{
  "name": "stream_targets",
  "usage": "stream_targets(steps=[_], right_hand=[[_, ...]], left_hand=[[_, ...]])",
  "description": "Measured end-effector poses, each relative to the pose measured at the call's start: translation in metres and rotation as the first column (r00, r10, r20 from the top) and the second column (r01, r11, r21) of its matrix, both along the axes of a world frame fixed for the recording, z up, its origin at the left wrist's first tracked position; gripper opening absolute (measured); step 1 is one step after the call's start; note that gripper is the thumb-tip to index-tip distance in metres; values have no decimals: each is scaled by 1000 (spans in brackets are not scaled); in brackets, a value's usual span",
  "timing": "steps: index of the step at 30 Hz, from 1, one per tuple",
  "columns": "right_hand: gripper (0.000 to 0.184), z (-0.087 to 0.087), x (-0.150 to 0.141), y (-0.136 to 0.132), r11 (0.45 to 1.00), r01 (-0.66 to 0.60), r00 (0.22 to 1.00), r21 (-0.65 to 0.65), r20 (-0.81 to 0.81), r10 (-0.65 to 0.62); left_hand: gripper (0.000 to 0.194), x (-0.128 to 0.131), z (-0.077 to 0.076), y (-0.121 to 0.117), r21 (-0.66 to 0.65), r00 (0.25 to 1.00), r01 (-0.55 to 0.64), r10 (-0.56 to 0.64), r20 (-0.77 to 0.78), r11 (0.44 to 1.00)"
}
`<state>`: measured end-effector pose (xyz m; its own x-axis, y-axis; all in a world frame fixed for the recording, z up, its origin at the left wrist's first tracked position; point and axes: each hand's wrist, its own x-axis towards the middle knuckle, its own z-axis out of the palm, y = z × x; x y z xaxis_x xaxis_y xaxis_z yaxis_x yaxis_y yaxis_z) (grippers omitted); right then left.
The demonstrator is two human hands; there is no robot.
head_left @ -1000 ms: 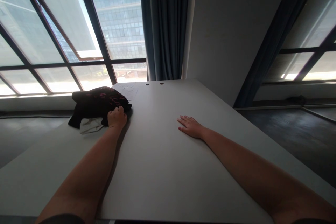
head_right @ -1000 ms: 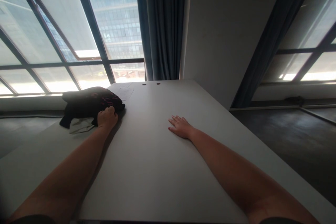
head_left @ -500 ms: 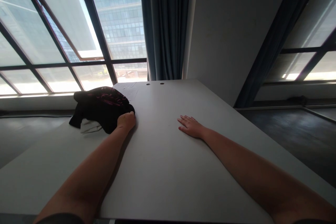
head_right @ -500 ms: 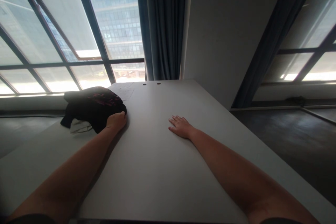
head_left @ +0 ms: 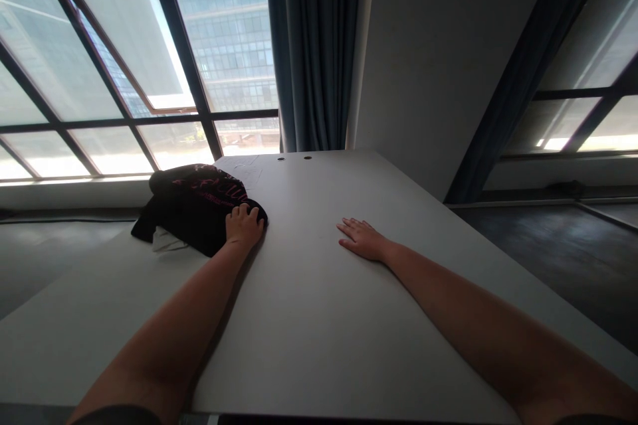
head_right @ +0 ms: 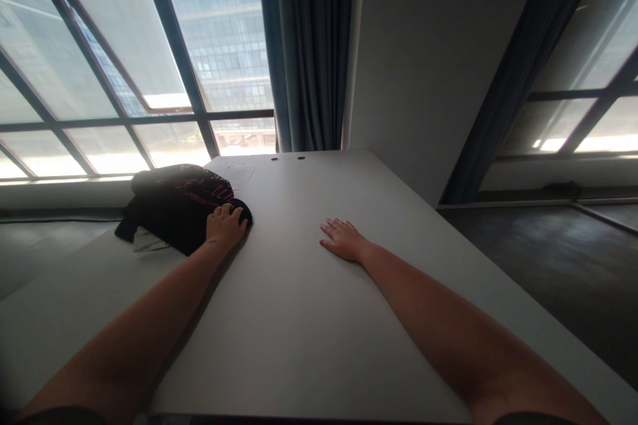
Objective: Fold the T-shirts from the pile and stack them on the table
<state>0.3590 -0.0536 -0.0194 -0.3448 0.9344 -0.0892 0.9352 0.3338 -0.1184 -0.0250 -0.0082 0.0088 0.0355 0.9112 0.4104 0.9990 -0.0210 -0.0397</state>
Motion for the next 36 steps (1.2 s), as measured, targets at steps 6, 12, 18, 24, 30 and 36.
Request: stream_targets(steps=[6, 12, 18, 24, 30, 36], right_hand=[[75, 0, 1, -1, 1000, 8, 1000, 1, -14, -8], [75, 1, 0, -2, 1000, 13, 1000, 3, -6, -13], [74, 6, -2, -5, 1000, 16, 1000, -10, -3, -16], [75, 4, -2, -4, 1000, 8, 1000, -8, -13, -8], [74, 6, -2, -5, 1000, 16, 1000, -12, -1, -16], [74, 6, -3, -5, 1000, 20, 1000, -6, 1, -20]], left_hand=[[62, -14, -10, 15, -282, 986, -82, 119, 118, 956], [44, -19, -7, 17, -275, 993, -7, 40, 112, 961], [37, -12, -4, 8, -188, 985, 141, -119, 122, 972], [33, 13, -4, -6, -124, 861, 503, -484, 153, 855], [29, 42, -5, -26, -166, 688, 726, -710, 149, 668], [40, 41, -2, -25, -25, 800, 597, -593, 89, 802]])
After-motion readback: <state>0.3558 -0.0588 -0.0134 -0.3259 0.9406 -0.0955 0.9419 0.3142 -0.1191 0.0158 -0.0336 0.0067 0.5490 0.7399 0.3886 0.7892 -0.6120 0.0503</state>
